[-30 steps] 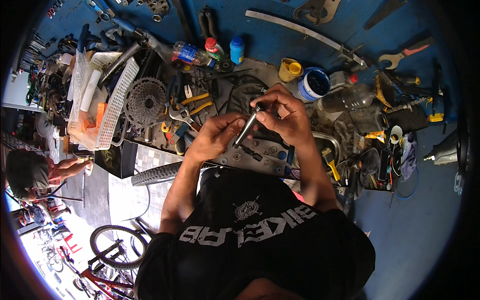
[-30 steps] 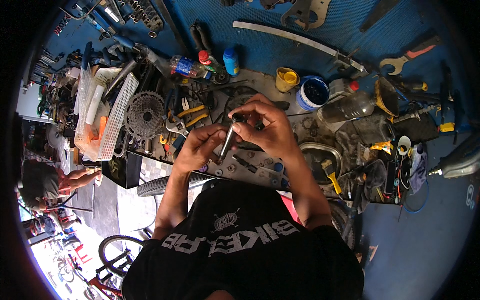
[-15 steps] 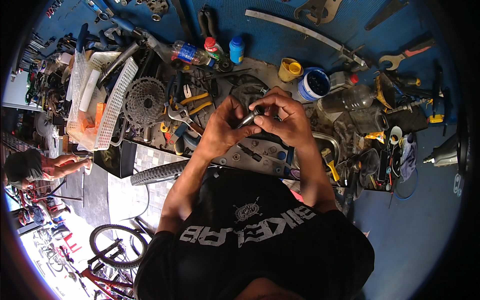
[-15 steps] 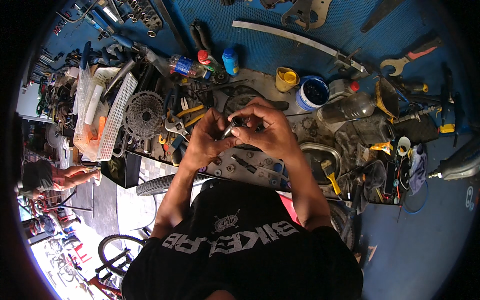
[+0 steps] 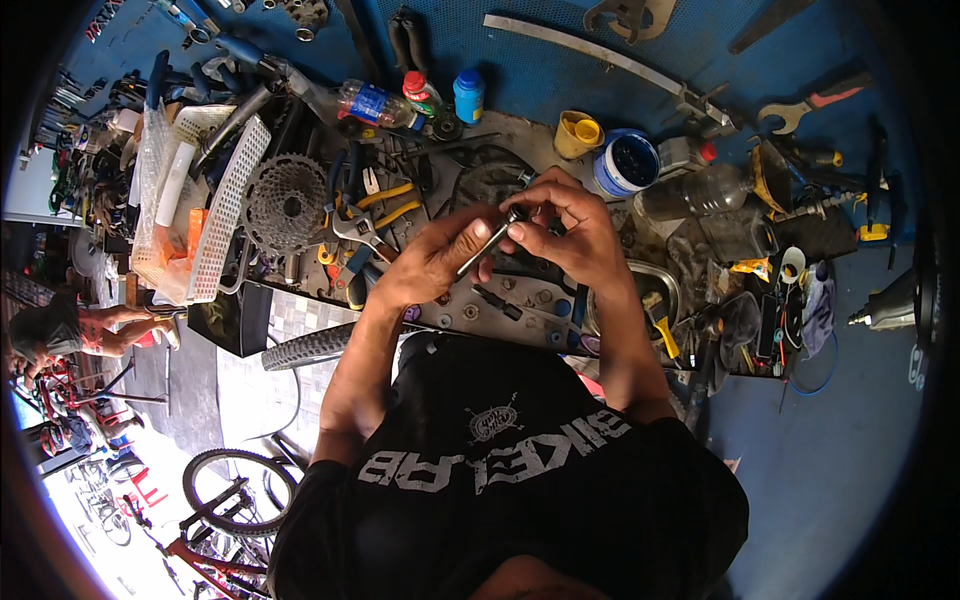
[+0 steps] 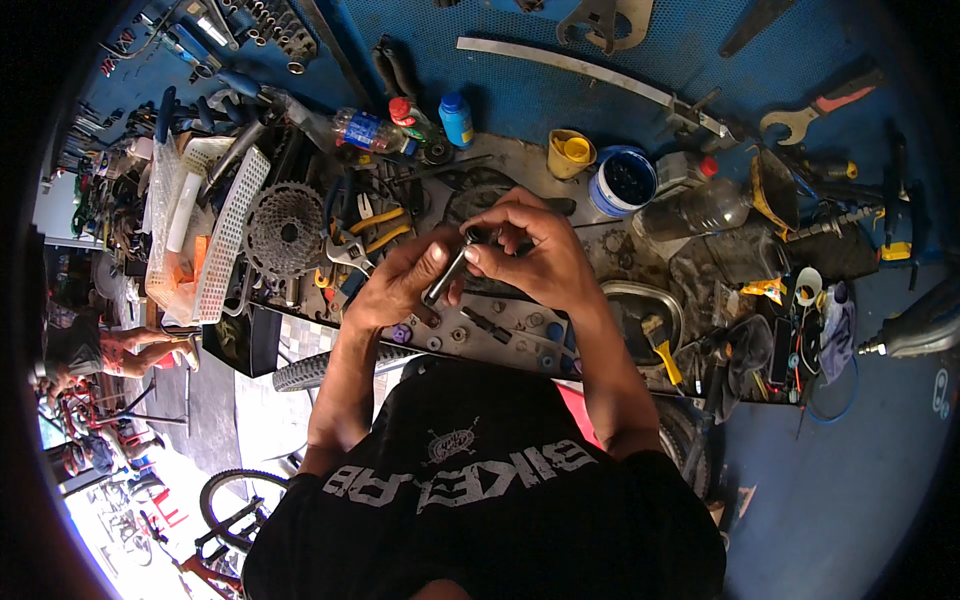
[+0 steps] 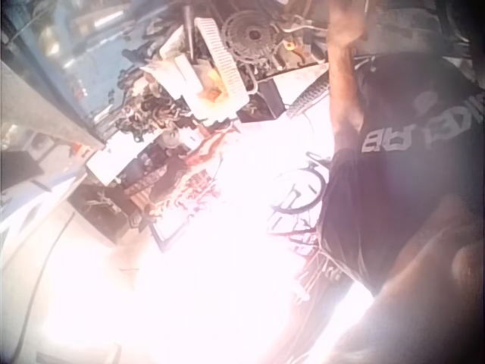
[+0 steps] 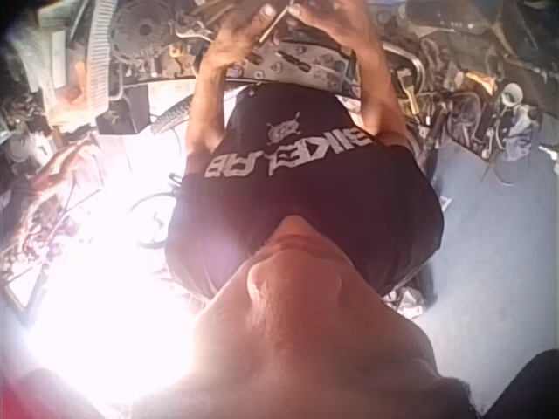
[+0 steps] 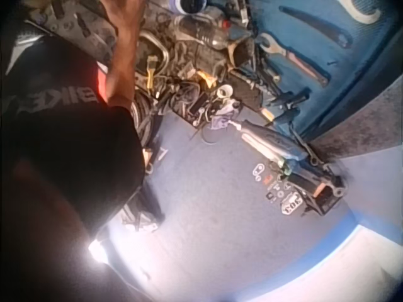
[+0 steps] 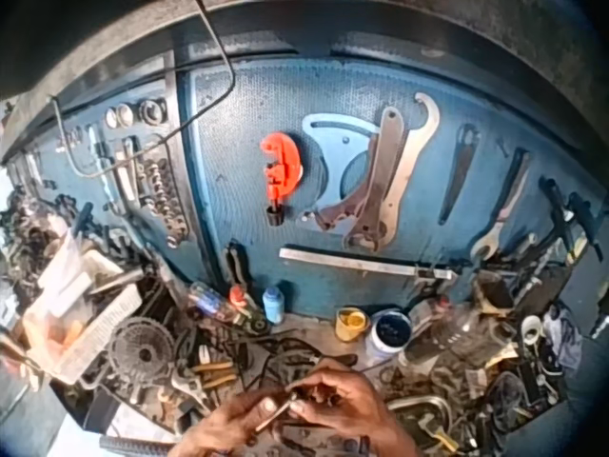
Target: The person assembles a bicycle wheel by mounting a tire onto a rim, installing a disc brake rotor, and tightening the hub components. They use a power tool to secure the rotor and hand tools to adjust the hub nuts and axle.
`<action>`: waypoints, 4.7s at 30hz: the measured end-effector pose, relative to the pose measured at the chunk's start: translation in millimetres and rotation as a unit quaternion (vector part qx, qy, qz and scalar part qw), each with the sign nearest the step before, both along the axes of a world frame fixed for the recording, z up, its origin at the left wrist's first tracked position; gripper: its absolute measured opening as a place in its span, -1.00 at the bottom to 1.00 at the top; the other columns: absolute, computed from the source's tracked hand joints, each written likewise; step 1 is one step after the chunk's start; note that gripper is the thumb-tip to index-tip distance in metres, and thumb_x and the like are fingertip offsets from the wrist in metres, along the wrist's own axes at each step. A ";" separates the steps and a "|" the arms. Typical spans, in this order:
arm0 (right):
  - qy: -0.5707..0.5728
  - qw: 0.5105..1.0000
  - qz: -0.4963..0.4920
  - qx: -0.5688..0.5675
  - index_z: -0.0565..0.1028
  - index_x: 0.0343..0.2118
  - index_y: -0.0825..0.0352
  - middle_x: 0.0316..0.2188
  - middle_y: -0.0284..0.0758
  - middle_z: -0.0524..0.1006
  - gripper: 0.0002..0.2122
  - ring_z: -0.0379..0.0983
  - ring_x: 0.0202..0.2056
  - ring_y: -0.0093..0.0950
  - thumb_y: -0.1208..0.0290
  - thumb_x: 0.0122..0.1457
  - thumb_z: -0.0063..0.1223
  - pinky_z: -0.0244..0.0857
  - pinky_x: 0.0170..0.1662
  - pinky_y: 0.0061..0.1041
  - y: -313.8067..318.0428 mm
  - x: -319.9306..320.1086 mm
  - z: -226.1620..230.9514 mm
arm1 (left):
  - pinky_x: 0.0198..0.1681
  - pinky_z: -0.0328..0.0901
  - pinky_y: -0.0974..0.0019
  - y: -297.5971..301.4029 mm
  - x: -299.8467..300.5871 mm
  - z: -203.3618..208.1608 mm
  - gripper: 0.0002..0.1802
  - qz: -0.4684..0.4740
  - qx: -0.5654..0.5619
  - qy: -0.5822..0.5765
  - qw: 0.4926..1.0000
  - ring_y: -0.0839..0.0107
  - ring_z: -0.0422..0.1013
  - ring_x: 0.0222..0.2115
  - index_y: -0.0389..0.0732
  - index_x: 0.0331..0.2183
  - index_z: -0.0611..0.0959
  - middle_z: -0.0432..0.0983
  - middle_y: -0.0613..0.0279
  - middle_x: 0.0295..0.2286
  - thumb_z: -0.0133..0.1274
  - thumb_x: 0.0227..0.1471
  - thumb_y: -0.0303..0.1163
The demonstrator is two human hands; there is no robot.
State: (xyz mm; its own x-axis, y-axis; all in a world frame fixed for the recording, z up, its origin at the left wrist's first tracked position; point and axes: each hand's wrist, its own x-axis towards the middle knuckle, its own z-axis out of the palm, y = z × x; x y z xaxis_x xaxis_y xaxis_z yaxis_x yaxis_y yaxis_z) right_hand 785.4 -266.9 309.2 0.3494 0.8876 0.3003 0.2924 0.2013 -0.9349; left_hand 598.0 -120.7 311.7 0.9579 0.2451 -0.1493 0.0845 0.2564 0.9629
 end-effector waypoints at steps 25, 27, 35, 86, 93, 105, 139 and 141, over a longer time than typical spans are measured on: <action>-0.062 0.998 -0.011 -0.029 0.67 -0.21 0.36 -0.34 -0.42 0.52 -0.71 0.37 -0.37 -0.62 0.30 0.11 0.48 0.26 -0.29 -0.57 -3.4 13.9 13.9 | -0.36 0.35 0.43 0.3 10.4 -3.2 -0.61 0.013 0.098 0.030 0.995 0.57 0.45 -0.45 -0.31 -0.13 0.67 0.60 0.31 -0.41 0.15 0.35 -0.11; -0.074 0.997 -0.014 -0.035 0.66 -0.23 0.36 -0.35 -0.42 0.51 -0.71 0.37 -0.37 -0.61 0.28 0.11 0.48 0.26 -0.30 -0.56 -3.4 15.2 15.0 | -0.36 0.36 0.42 -4.7 15.0 -1.6 -0.57 0.058 0.126 -0.008 0.990 0.56 0.44 -0.46 -0.31 -0.12 0.67 0.61 0.29 -0.40 0.11 0.37 -0.07; -0.092 0.995 -0.013 -0.032 0.63 -0.30 0.37 -0.42 -0.42 0.47 -0.70 0.34 -0.39 -0.60 0.24 0.10 0.48 0.25 -0.33 -0.55 1.4 21.4 15.4 | -0.31 0.37 0.46 3.2 15.3 7.0 -0.75 -0.035 0.145 0.041 0.988 0.64 0.42 -0.39 -0.33 -0.12 0.61 0.64 0.29 -0.29 0.29 0.21 -0.47; -0.187 0.982 -0.019 -0.032 0.63 -0.32 0.35 -0.39 -0.36 0.53 -0.82 0.47 -0.41 -0.49 0.34 0.35 0.20 0.32 -0.30 -0.47 -4.6 8.6 14.1 | -0.25 0.43 -0.01 -0.7 6.4 6.7 -0.68 0.079 0.453 -0.002 0.888 -0.13 0.58 -0.28 -0.25 -0.19 0.66 0.66 -0.02 -0.27 0.37 0.05 -0.30; -0.207 0.974 -0.030 -0.085 0.63 -0.32 0.36 -0.39 -0.24 0.53 -0.69 0.49 -0.35 -0.27 0.14 0.30 0.23 0.35 -0.27 -0.33 -5.9 11.8 18.7 | -0.25 0.43 -0.02 -0.8 6.9 5.2 -0.68 0.087 0.454 -0.009 0.887 -0.14 0.57 -0.27 -0.22 -0.19 0.66 0.66 -0.01 -0.26 0.37 0.05 -0.31; -0.189 0.979 -0.008 -0.072 0.63 -0.13 0.30 -0.28 -0.33 0.52 -0.69 0.53 -0.28 -0.44 0.25 0.15 0.42 0.42 -0.23 -0.43 -8.4 11.1 21.1 | -0.28 0.43 0.04 1.6 7.8 9.2 -0.69 0.079 0.459 -0.019 0.885 -0.07 0.58 -0.31 -0.26 -0.19 0.66 0.65 0.00 -0.30 0.37 0.04 -0.37; -0.213 0.973 -0.018 -0.083 0.60 -0.27 0.38 -0.35 -0.28 0.53 -0.72 0.56 -0.35 -0.35 0.26 0.17 0.40 0.44 -0.30 -0.37 -3.9 2.2 19.4 | -0.35 0.43 0.11 -1.3 8.6 9.8 -0.70 0.118 0.503 -0.047 0.855 0.07 0.58 -0.39 -0.24 -0.26 0.65 0.61 0.13 -0.36 0.43 -0.04 -0.45; -0.215 0.973 -0.018 -0.086 0.59 -0.28 0.40 -0.37 -0.29 0.52 -0.71 0.55 -0.36 -0.36 0.25 0.18 0.40 0.42 -0.33 -0.38 -3.6 1.7 16.7 | -0.35 0.43 0.11 -1.4 9.0 9.1 -0.70 0.123 0.511 -0.056 0.849 0.07 0.58 -0.38 -0.23 -0.26 0.65 0.61 0.15 -0.36 0.43 -0.05 -0.45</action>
